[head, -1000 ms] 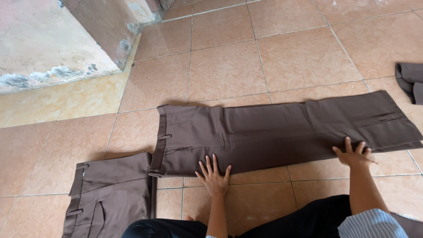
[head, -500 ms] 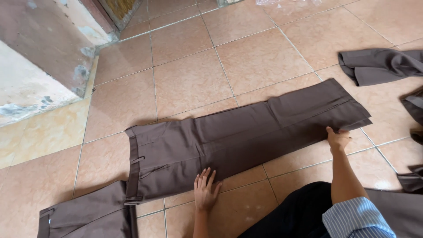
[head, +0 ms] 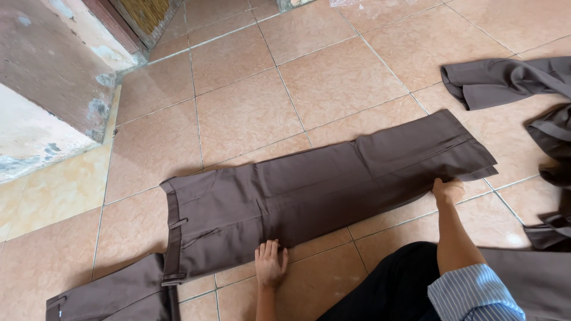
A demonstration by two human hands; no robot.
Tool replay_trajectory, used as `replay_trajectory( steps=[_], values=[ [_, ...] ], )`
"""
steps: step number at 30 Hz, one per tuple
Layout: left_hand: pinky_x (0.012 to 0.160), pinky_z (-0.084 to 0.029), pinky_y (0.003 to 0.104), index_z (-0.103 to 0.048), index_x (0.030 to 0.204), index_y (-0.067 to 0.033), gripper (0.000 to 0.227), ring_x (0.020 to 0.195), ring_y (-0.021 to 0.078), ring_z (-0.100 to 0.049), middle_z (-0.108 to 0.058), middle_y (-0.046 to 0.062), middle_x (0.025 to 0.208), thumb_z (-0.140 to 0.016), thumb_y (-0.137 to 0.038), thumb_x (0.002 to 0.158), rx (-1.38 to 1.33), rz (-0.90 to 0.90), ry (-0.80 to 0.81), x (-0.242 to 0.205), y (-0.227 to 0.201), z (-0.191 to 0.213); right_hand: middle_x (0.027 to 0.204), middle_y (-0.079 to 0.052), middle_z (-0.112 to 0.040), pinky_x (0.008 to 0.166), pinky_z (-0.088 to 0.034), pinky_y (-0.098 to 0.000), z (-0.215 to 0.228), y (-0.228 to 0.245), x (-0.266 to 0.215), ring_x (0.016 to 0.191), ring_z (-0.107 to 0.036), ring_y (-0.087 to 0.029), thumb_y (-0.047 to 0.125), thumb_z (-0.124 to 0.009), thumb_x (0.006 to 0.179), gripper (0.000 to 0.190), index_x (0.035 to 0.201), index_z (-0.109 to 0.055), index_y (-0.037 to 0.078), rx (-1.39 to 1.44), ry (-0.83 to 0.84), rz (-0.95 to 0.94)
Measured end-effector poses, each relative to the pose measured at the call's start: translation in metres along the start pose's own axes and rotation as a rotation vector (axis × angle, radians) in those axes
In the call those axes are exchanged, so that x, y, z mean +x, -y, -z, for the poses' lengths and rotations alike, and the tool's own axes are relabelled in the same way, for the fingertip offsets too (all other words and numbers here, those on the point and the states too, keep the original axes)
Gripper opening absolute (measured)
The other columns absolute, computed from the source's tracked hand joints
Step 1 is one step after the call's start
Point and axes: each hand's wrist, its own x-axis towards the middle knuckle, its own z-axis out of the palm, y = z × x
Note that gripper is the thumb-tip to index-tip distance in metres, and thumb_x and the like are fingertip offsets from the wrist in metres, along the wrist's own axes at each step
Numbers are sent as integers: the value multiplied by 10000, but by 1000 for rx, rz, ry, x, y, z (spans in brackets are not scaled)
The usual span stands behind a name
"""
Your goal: Folding several pairs of brown pants on a tiled floor.
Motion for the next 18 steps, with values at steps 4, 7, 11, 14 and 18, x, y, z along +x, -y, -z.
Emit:
replay_trajectory(
  steps=[4, 7, 11, 14, 18],
  values=[
    [939, -418, 416, -631, 1082, -77, 296, 929, 262, -568, -625, 68, 1069, -646, -322, 917, -7, -21, -45, 15, -48, -32, 868, -198, -712, 668, -565, -380, -6, 2, 0, 710, -672, -322, 115, -686, 888, 276, 1093, -649, -67, -39, -9, 52],
    [1192, -282, 514, -537, 1403, -36, 544, 1417, 287, -453, -556, 125, 1431, -546, -415, 1013, -39, 62, -1, 44, -106, -66, 1278, -277, -499, 937, -527, -460, 8, 44, -27, 1075, -601, -446, 30, -703, 833, 672, 1351, -275, -1, -93, -2, -88],
    [1227, -109, 591, -294, 1627, -151, 748, 1551, 368, -186, -257, 151, 1681, -525, -515, 1015, -73, 148, 236, 79, -158, -81, 1352, -201, -261, 932, -348, -471, 8, 70, -47, 1162, -359, -395, -70, -817, 664, 1093, 1546, -202, 130, -404, -106, 276],
    [1219, -97, 599, -271, 1632, -184, 791, 1550, 375, -144, -218, 119, 1691, -516, -584, 995, -42, 180, 363, 72, -159, -102, 1552, -200, -219, 1030, -352, -569, -3, 79, -56, 1355, -325, -438, 103, -831, 751, 1057, 1600, -208, 193, -411, -58, 487],
    [1222, -48, 572, -254, 1628, -218, 843, 1553, 342, -100, -185, 47, 1701, -460, -704, 971, -4, 200, 384, 64, -153, -119, 1710, -148, -107, 1140, -297, -643, -25, 100, -71, 1540, -151, -412, 573, -504, 949, 805, 1638, -181, 311, -501, 248, 816]
  ],
)
